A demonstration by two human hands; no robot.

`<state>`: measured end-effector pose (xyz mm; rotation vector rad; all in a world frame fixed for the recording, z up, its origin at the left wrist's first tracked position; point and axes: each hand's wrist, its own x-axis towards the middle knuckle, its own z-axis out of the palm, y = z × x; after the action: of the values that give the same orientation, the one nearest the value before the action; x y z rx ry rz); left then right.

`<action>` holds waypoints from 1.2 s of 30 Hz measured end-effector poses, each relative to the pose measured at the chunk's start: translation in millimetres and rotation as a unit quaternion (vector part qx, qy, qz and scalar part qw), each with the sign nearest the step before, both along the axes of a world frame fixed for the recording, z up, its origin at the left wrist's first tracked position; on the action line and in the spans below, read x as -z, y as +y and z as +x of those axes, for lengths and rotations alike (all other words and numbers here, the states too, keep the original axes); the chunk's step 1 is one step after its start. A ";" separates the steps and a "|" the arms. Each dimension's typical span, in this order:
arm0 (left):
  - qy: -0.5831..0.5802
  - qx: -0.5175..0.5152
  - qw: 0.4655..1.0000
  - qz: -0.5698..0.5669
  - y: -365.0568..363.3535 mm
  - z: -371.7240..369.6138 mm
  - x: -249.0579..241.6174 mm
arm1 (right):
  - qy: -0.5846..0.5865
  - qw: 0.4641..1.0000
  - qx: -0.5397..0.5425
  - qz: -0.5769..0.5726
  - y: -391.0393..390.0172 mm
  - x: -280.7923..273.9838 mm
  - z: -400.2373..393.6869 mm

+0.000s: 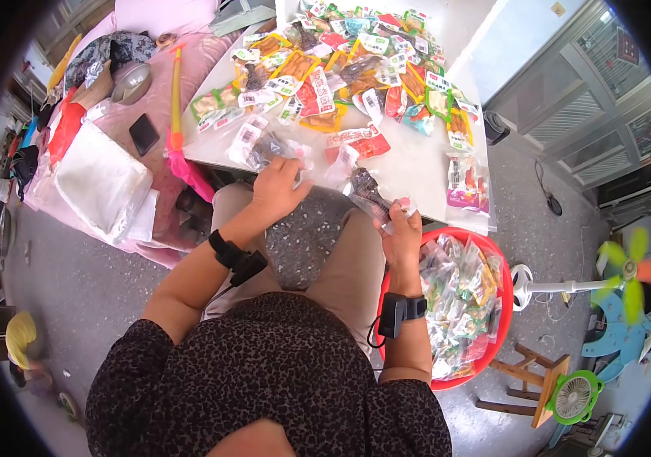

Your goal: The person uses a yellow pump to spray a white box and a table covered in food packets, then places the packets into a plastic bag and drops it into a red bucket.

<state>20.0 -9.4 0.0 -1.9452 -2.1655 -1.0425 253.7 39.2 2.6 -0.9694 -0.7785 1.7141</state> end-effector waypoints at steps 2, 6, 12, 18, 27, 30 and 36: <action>0.042 0.000 0.999 0.002 2.9 2.0 4.4 | -0.020 1.000 0.008 0.012 -4.0 1.1 -9.2; 0.060 -0.003 0.998 0.016 8.7 2.7 14.3 | -0.003 1.000 -0.012 -0.003 -10.0 -0.9 -21.0; 0.015 -0.003 1.000 -0.007 4.2 2.7 5.8 | 0.004 0.997 -0.061 -0.048 -5.0 -7.3 -23.7; 0.044 0.036 0.998 -0.003 -3.4 4.0 -5.5 | 0.020 0.993 -0.097 -0.063 3.2 -9.5 -36.9; 0.077 0.024 0.997 0.005 -6.8 7.0 -13.8 | 0.113 0.988 -0.063 -0.087 -4.8 -5.6 -107.7; 0.055 0.005 0.998 -0.013 -8.6 3.0 -13.5 | 0.073 0.986 -0.146 -0.038 -4.9 -16.7 -117.7; -0.003 0.018 1.000 0.000 -11.7 -1.4 -20.0 | 0.004 0.941 -0.336 -0.038 24.3 -13.1 -86.3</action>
<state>18.6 -21.1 20.1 -1.9902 -2.1425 -1.0542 167.5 63.5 15.6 -0.7867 -1.1319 2.3431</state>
